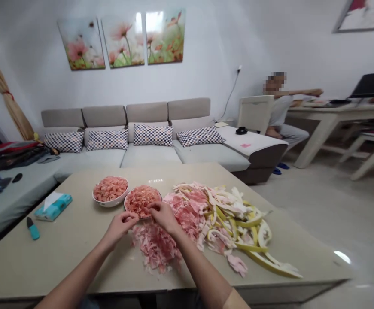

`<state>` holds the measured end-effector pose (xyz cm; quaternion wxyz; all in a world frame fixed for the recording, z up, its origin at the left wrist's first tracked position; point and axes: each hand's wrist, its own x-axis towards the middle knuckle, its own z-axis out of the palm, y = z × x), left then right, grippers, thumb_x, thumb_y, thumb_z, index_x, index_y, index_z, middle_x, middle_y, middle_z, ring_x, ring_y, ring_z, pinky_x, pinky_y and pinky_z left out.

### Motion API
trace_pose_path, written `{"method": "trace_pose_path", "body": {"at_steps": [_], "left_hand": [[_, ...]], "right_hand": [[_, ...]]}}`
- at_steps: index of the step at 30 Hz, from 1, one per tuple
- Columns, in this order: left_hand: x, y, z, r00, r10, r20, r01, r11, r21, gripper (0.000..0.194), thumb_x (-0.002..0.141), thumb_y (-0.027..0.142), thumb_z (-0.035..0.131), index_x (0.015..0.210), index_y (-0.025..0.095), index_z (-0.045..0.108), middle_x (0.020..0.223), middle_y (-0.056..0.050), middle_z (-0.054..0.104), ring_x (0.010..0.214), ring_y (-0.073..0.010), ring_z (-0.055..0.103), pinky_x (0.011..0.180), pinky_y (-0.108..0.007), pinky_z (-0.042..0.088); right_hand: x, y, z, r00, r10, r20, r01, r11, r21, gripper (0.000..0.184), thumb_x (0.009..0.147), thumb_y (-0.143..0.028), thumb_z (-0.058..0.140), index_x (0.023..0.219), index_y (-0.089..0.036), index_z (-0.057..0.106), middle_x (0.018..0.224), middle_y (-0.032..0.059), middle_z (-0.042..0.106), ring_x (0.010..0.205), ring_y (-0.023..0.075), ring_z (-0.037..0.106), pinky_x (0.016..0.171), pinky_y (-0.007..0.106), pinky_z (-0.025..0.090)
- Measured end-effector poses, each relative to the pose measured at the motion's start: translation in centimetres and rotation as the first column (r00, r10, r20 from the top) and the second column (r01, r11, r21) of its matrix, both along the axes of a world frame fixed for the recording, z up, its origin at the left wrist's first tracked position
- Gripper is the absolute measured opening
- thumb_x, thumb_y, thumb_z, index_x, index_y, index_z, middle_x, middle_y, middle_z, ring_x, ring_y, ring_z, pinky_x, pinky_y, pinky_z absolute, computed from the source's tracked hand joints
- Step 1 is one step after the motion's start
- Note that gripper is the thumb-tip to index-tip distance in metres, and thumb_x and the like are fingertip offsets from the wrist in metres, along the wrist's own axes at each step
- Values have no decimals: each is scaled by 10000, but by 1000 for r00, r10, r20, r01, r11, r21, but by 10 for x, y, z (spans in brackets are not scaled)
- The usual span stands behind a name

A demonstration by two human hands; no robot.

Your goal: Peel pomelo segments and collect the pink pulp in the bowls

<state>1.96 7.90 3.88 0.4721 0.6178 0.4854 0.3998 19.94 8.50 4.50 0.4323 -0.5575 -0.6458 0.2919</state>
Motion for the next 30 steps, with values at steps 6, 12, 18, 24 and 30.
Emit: {"method": "trace_pose_path", "body": {"at_steps": [6,12,18,24,30], "left_hand": [[24,-10,-19,997,-74,9,75,982,-173,285,828,360,645,981,120,665,971,-64,666,844,-226,638,690,-344,533],[19,-19,-14,977,-44,209,102,957,-271,355,871,414,589,1097,140,598,925,-51,651,754,-166,633,660,-320,534],[25,-37,-2,912,-17,410,151,943,-297,548,699,646,653,899,135,638,473,88,432,411,-54,417,440,-167,324],[37,-51,2,876,-34,480,226,910,-347,478,757,562,657,939,121,667,481,61,497,429,-65,472,462,-166,351],[46,-52,10,855,-47,517,293,866,-405,404,819,519,615,870,121,660,483,44,535,406,-74,495,448,-171,368]], "right_hand": [[19,-59,-18,989,-85,-125,90,996,29,224,756,-269,512,778,-137,691,613,1,612,526,139,544,508,242,435],[23,-90,-28,978,-119,-169,124,992,20,174,724,-266,567,736,-128,671,628,21,617,578,167,570,541,271,466],[3,-102,-17,973,-24,-229,40,997,66,245,769,-305,589,907,-151,720,786,57,700,662,186,637,574,279,515],[12,-99,-10,962,28,-271,7,992,126,287,828,-363,574,970,-172,733,864,67,724,721,197,668,643,303,537],[25,-87,-7,970,-2,-243,55,976,211,189,832,-292,604,875,-188,756,870,61,750,823,204,675,763,296,504]]}}
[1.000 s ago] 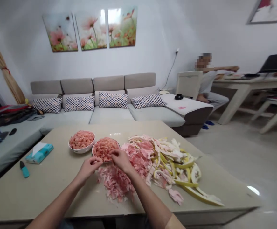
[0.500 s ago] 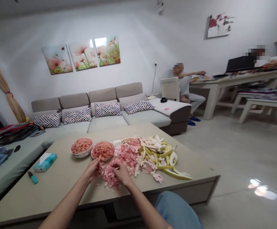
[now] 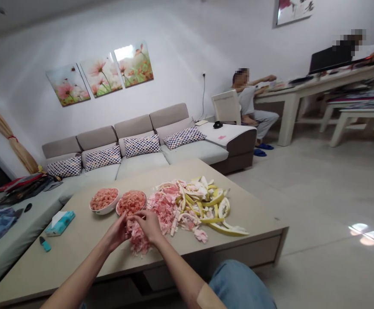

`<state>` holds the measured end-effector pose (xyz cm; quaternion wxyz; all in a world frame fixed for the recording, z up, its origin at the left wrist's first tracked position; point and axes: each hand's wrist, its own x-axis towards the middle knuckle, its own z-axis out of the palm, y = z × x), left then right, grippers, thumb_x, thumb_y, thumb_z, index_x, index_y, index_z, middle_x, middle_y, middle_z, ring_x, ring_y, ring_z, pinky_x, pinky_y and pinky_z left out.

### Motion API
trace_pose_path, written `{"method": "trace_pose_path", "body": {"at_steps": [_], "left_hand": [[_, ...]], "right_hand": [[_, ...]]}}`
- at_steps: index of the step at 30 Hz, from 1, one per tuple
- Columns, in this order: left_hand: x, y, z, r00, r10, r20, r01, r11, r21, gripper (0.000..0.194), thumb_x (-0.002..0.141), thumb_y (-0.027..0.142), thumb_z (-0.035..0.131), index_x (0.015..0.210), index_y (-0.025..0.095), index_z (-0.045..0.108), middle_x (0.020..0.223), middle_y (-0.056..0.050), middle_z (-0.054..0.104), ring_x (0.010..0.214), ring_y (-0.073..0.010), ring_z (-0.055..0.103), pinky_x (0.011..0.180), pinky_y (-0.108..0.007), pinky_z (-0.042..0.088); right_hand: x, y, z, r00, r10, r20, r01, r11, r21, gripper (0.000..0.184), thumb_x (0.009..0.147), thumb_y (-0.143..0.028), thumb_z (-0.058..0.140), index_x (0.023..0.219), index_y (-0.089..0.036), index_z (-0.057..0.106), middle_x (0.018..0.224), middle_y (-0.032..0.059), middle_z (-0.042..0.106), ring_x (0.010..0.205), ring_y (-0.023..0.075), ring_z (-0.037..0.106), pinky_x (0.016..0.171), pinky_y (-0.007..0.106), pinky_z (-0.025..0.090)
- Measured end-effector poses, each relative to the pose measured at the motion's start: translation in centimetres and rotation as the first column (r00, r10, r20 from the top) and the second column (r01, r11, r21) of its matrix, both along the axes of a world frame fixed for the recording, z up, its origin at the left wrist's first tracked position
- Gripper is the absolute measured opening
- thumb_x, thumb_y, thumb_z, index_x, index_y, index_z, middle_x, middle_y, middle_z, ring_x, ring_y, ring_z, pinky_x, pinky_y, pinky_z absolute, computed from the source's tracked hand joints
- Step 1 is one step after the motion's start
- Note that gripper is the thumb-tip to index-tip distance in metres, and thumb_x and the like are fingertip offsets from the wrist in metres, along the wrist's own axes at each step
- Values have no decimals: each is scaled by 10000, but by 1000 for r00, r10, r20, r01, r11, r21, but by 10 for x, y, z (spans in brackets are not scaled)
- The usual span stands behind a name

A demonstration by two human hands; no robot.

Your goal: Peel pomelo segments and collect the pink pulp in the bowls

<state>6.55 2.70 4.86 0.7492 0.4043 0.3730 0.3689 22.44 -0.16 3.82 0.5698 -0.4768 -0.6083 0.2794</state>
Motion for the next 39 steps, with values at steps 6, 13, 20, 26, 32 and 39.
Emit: {"method": "trace_pose_path", "body": {"at_steps": [6,13,20,26,32,39], "left_hand": [[0,-7,4,998,-44,50,47,998,-43,379,888,454,547,1038,122,654,521,24,572,448,-103,558,496,-212,458],[-17,-20,-3,991,93,95,-93,996,-2,336,899,323,569,1191,158,561,1178,-95,603,973,-219,623,810,-422,539],[-21,-42,8,971,171,167,-195,971,138,254,843,224,658,1081,150,612,1039,-72,652,894,-170,642,821,-349,535],[-18,-48,16,963,204,177,-241,945,221,331,701,190,801,997,181,655,918,-30,676,830,-133,655,802,-268,524],[-19,-26,3,963,199,179,-234,951,202,327,710,249,794,1011,189,680,1035,-52,676,895,-160,653,814,-275,517],[-27,7,-34,965,211,153,-223,973,65,309,732,256,775,1020,189,684,1026,-54,682,911,-159,637,827,-268,514]], "right_hand": [[3,1,-9,994,-66,82,69,997,-34,189,918,-269,544,905,-180,711,948,64,713,911,195,642,872,357,483],[2,-7,-20,989,-2,148,24,989,-149,291,932,-314,559,1185,-170,572,1204,83,590,1000,215,614,841,410,532],[-8,-25,4,976,199,82,-186,971,-147,242,918,-311,579,1091,-149,629,1067,73,654,888,183,642,774,357,546],[-15,-30,22,963,263,-61,-269,956,-113,315,801,-410,639,887,-129,753,740,54,708,641,157,615,567,248,487],[-14,-6,15,947,285,-151,-308,937,-167,375,809,-484,605,860,-145,755,723,40,692,576,123,581,538,225,465],[-18,25,6,940,274,-201,-325,900,-291,325,771,-478,663,798,-168,758,774,42,719,712,168,622,644,251,466]]}}
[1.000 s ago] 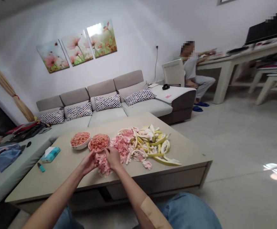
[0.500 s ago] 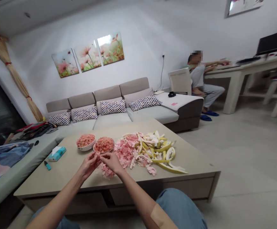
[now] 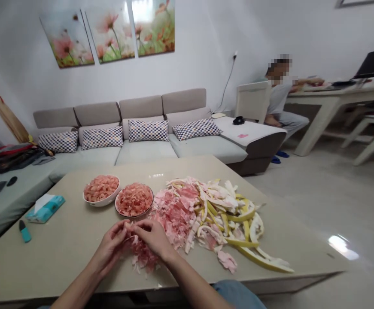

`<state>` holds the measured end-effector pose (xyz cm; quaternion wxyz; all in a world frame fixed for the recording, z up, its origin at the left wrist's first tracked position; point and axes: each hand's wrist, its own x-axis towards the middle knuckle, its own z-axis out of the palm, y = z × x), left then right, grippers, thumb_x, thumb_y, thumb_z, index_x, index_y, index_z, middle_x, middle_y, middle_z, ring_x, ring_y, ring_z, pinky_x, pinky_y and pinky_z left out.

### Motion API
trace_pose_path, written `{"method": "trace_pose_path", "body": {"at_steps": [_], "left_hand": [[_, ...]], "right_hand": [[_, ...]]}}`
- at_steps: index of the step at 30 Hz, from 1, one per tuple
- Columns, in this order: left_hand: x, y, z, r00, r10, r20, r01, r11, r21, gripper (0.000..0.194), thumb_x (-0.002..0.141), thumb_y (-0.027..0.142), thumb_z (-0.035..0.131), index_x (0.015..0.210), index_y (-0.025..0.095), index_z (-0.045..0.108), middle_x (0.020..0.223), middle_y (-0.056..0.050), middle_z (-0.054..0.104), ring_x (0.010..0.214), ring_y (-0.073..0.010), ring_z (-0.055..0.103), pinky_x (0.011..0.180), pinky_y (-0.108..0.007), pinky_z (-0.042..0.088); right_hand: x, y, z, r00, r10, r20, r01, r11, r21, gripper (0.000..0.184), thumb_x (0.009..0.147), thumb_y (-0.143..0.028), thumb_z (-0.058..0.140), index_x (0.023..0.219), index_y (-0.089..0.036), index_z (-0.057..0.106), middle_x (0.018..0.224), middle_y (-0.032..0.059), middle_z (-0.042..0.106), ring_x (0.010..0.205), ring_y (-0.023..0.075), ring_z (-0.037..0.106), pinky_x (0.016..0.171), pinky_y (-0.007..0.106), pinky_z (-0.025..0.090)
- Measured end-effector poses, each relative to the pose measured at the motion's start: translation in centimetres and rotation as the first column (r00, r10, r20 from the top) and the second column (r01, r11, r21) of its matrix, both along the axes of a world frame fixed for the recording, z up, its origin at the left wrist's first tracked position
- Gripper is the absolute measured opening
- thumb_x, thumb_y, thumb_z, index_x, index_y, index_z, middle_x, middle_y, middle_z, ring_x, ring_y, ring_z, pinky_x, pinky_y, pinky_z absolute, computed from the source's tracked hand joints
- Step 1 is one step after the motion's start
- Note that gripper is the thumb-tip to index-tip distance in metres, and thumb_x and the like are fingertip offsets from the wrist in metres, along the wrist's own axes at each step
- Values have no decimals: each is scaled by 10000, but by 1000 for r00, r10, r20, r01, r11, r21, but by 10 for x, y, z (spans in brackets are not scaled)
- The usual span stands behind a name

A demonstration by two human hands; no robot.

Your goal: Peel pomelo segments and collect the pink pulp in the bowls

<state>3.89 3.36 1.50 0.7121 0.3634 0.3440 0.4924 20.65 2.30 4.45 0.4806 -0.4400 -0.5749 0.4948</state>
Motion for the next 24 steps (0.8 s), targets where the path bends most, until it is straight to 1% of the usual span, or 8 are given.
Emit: {"method": "trace_pose_path", "body": {"at_steps": [3,7,9,12,15,18,21,24], "left_hand": [[3,8,-4,1000,-18,12,19,996,-93,302,723,251,782,1002,191,683,989,-43,679,858,-137,631,786,-246,524],[11,18,0,999,-37,32,42,985,-169,293,738,263,770,1009,202,675,966,-30,670,838,-125,630,777,-234,528],[13,21,1,998,-48,47,57,979,-197,287,741,251,768,1008,201,672,973,-32,668,843,-123,631,780,-232,528],[10,23,-4,998,-17,56,30,972,-234,290,736,230,771,1008,204,672,956,-25,666,829,-119,633,792,-240,529],[8,22,-8,999,-13,44,22,976,-214,298,737,231,768,1018,206,669,956,-31,672,856,-136,638,816,-258,522],[9,20,-8,999,-25,-38,19,991,-130,298,729,252,771,1005,197,672,1013,-58,691,963,-179,635,867,-264,494],[11,19,-7,992,-25,-120,19,999,-48,327,722,272,773,1022,199,663,1064,-77,695,1040,-216,621,902,-284,473],[11,19,-7,988,-35,-147,31,999,-26,332,700,282,784,998,196,665,1037,-84,701,1015,-240,634,865,-305,489]], "right_hand": [[0,11,-4,999,9,-51,-12,997,-77,314,750,-474,686,771,-166,742,756,33,708,711,170,614,670,260,461],[7,20,-13,996,-25,-91,6,978,-210,314,779,-471,662,746,-161,695,679,-1,633,617,126,550,589,226,414],[11,22,-16,997,-47,-63,30,968,-249,314,792,-468,652,745,-159,683,664,-7,609,598,118,527,558,217,391],[15,21,-20,998,-53,22,57,971,-234,314,812,-455,631,743,-153,677,665,2,609,608,126,531,566,224,402],[17,17,-20,987,-103,124,120,984,-135,230,834,-388,620,838,-167,683,757,31,652,656,147,570,604,244,448],[16,12,-17,943,-231,239,213,972,101,197,849,-321,623,1003,-214,680,950,70,677,780,182,612,687,286,492],[14,8,-16,914,-263,308,169,939,300,229,827,-296,673,1051,-253,679,1003,79,677,889,210,624,770,324,505],[11,7,-19,913,-235,335,113,932,345,262,775,-296,740,1028,-265,680,955,69,688,888,215,632,767,325,515]]}}
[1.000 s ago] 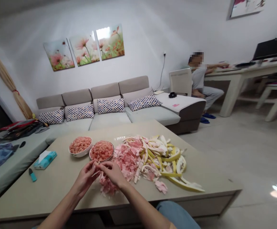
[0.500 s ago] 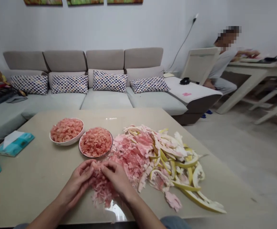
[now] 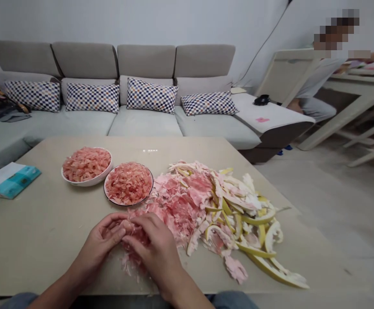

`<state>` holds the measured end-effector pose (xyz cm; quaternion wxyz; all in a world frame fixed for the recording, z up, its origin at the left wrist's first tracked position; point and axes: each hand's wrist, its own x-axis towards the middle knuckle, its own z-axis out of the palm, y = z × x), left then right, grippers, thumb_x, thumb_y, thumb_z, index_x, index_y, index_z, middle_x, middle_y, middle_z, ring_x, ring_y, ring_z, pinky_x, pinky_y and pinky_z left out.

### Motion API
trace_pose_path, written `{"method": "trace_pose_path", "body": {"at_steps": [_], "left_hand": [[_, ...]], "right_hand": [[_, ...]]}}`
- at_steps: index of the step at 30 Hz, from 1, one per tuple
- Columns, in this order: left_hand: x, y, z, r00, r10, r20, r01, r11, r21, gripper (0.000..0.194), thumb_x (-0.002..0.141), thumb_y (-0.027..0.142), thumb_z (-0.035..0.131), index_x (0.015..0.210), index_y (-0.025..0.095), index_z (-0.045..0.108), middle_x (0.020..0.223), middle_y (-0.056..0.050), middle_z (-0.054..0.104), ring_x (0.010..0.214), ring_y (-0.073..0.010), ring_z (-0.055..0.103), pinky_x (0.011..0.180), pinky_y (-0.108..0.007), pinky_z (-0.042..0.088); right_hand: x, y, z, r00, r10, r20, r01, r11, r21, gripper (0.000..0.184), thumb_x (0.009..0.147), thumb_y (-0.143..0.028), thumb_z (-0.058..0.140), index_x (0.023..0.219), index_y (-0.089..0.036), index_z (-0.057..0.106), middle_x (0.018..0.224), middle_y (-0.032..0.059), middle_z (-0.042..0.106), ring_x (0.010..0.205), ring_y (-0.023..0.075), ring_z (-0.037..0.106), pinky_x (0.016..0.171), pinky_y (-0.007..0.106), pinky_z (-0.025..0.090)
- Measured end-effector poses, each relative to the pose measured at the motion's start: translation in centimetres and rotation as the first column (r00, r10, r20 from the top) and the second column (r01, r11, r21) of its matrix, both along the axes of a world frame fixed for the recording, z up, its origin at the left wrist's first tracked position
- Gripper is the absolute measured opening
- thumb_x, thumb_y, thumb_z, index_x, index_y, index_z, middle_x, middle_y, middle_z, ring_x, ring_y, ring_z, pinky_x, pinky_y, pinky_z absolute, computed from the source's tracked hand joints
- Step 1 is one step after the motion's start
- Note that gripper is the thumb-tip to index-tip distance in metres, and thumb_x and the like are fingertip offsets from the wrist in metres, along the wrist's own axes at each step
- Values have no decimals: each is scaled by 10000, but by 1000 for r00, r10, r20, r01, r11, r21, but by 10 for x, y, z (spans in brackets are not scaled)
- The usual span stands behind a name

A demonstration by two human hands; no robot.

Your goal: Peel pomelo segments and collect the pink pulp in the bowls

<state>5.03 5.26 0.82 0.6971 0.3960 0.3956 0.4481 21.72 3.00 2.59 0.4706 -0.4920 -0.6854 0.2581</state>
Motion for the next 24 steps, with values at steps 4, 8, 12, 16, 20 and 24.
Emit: {"method": "trace_pose_path", "body": {"at_steps": [4,8,12,16,20,24], "left_hand": [[-1,-1,-1,1000,-7,-22,7,1000,-9,303,655,285,813,905,177,681,953,-80,712,945,-238,654,831,-306,499],[-3,-1,-2,999,-12,-41,11,1000,-13,279,644,277,819,870,175,691,940,-75,714,943,-239,659,840,-310,501],[-3,0,-3,999,9,-41,-9,1000,-3,269,633,273,823,848,171,697,930,-78,713,930,-239,659,830,-306,504],[-4,0,-1,999,20,-46,-19,1000,18,249,647,271,812,848,175,700,911,-70,708,912,-230,656,835,-310,508],[-3,-1,2,996,60,-63,-58,998,39,251,624,265,823,826,181,700,898,-61,708,899,-223,658,823,-304,520],[-3,-1,4,996,68,-62,-64,996,65,241,627,268,820,820,185,701,884,-50,710,889,-210,666,829,-291,523]], "right_hand": [[-2,2,-1,1000,-7,-13,6,999,-50,166,760,-318,755,894,-241,694,834,45,688,762,187,631,662,284,506],[-3,5,3,999,-4,-52,-3,992,-130,91,783,-310,727,816,-229,706,790,28,703,734,172,636,649,264,492],[-3,6,5,992,9,-130,-41,969,-246,99,826,-297,660,812,-221,722,825,34,726,762,176,653,682,266,495],[-2,7,1,972,-12,-233,-75,929,-362,181,837,-362,631,832,-204,720,844,39,728,767,181,653,680,264,497],[-4,8,-4,952,-28,-305,-106,904,-414,257,833,-436,630,848,-191,706,837,37,715,785,180,644,710,264,497],[-6,9,-4,929,-46,-366,-135,880,-455,302,793,-457,672,939,-193,690,838,28,705,742,165,635,672,256,505]]}}
